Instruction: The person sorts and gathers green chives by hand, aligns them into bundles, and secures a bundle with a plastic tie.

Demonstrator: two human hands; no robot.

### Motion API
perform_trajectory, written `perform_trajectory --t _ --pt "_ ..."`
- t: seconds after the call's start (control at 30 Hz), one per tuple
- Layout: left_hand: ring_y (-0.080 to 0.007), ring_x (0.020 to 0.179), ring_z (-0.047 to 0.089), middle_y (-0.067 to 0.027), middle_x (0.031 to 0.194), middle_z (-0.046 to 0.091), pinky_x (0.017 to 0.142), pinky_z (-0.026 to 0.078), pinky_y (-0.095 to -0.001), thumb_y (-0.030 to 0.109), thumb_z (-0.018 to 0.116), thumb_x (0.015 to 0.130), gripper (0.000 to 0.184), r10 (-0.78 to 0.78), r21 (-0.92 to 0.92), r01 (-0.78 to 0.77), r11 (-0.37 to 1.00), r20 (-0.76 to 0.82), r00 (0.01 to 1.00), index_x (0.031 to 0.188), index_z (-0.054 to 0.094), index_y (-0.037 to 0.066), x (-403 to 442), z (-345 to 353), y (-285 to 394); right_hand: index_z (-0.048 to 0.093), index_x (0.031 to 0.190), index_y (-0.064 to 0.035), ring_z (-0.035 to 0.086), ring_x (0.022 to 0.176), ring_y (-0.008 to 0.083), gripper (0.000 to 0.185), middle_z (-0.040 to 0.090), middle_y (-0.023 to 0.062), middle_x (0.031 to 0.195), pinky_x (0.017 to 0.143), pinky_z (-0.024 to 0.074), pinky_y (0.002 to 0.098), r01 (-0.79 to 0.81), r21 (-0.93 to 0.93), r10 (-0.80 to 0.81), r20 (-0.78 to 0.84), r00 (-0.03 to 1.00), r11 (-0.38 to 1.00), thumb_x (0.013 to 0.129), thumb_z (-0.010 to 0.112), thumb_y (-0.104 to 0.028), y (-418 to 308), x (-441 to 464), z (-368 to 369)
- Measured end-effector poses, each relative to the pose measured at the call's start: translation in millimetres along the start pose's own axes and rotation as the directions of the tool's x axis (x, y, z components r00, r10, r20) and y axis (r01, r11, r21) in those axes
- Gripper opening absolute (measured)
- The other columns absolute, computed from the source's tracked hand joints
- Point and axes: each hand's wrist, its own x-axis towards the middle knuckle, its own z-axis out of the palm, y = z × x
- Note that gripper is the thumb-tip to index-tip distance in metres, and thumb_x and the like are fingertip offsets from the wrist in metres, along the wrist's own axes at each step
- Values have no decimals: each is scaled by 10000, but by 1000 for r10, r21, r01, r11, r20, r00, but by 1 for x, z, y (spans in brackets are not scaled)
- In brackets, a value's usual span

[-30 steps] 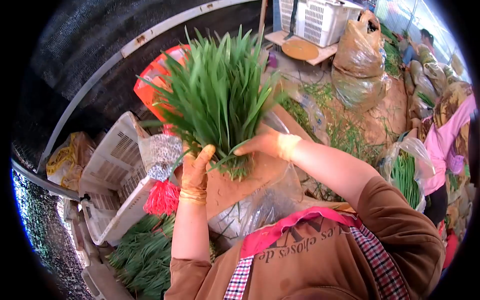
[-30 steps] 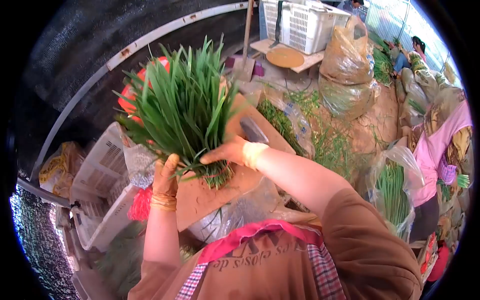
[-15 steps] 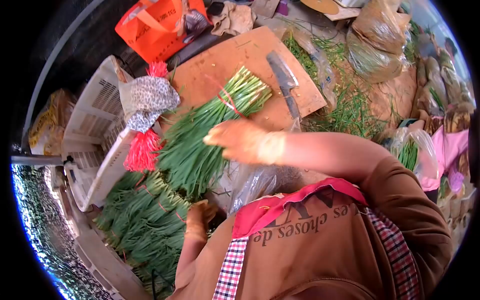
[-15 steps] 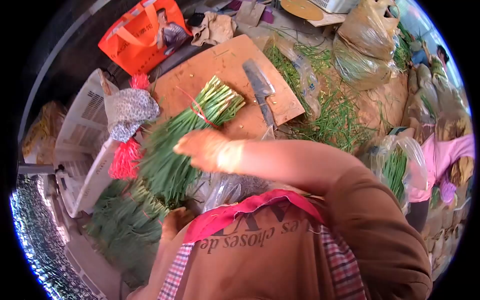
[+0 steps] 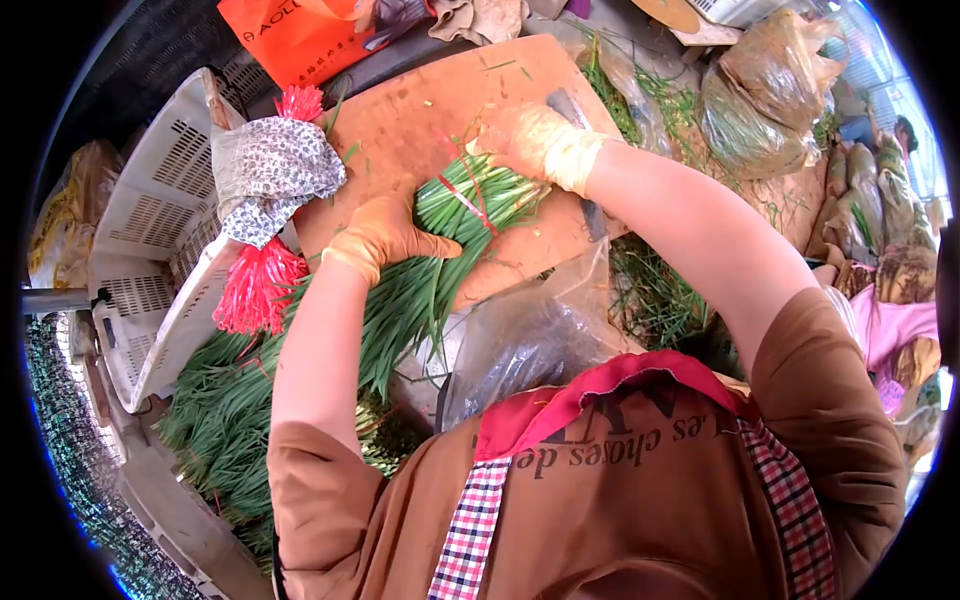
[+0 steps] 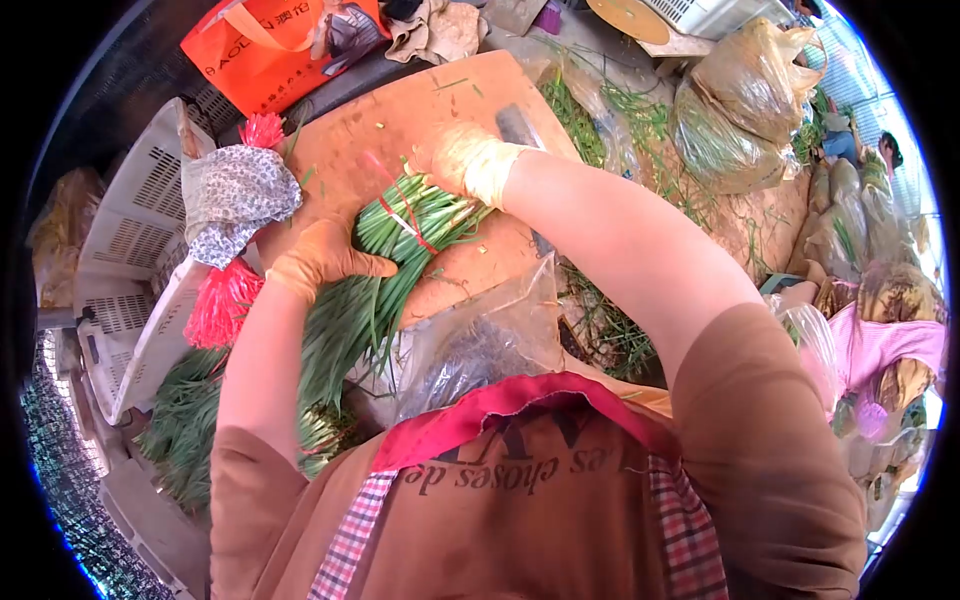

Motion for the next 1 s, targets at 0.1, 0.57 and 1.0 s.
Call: perform_trajectory --t 0.1,0.57,1.0 --pt "-190 1034 578 -85 1079 650 937 406 -294 192 823 646 732 -27 -213 77 974 226 974 1280 501 19 -4 -24 13 646 1045 -168 617 933 325 246 651 126 984 782 490 437 -100 5 99 94 991 995 819 587 -245 -20 -10 -22" --pt "-204 1344 284 -142 1456 331 1098 206 -313 119 784 666 1000 123 -305 15 952 428 895 1446 172 -14 3 -50 11 573 1159 -83 604 976 362 347 625 223 1024 812 465 435 -825 -33 764 -357 537 565 858 552 -256 120 -122 -133" --pt "-149 838 596 -70 912 656 761 479 -296 243 746 777 434 123 -474 -45 880 136 983 1126 596 36 35 4 26 635 900 -89 617 851 331 212 645 127 875 748 490 453 -450 49 450 16 893 892 780 599 -261 -42 -59 6"
